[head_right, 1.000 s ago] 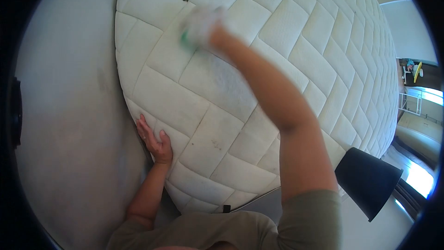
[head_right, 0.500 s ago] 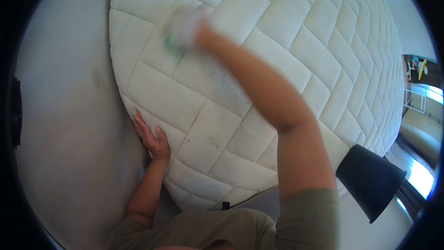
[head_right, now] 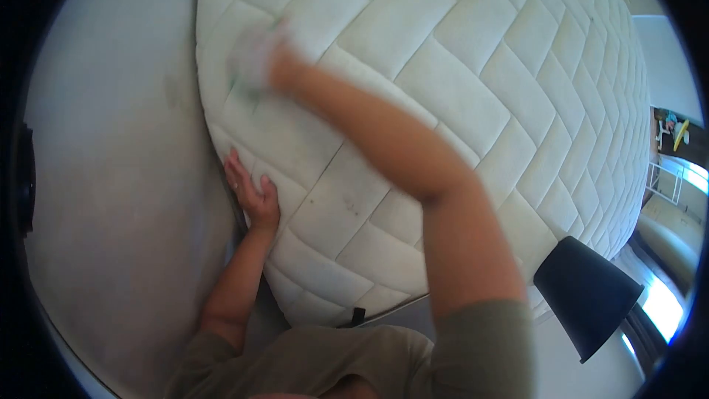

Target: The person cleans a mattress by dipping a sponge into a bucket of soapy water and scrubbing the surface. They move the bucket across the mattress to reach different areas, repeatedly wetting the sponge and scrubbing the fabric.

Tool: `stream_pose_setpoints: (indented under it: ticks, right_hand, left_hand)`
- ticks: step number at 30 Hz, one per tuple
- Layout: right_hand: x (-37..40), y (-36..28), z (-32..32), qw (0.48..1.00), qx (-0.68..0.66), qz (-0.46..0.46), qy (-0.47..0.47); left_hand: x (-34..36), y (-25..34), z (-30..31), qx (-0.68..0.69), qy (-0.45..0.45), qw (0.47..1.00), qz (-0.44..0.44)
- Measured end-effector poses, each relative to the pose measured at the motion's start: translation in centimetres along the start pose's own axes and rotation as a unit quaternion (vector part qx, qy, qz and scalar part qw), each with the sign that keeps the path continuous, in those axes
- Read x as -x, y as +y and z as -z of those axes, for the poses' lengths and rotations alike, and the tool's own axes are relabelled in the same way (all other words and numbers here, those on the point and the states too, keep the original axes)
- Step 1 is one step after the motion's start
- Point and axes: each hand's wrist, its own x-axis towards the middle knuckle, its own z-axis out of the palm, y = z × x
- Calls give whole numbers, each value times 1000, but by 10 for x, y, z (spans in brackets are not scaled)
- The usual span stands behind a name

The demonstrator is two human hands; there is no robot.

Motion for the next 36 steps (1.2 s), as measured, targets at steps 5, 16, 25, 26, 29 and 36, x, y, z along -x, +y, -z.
stream_pose_setpoints:
  ticks: [5, 16, 25, 26, 29, 36]
  right_hand:
    - [-7, 142, 45, 961, 47, -215, -168]
    - [191, -34, 76, 987, 121, -81, -73]
    - [403, 66, 210, 847, -136, -497, -131]
    - [405, 57, 224, 850, -137, -490, -133]
    - [377, 23, 254, 767, -299, -568, 1]
    - [257, 26, 152, 965, -87, -244, 39]
  left_hand:
    - [1, -2, -4, -5, 28, 1000, 5]
    - [6, 3, -9, -16, 95, 995, -35]
    - [26, 23, 47, 85, 122, 988, 43]
    - [45, 27, 64, 186, 137, 968, 97]
    - [139, 24, 65, 54, 61, 951, 297]
    - [156, 39, 39, -42, 69, 947, 310]
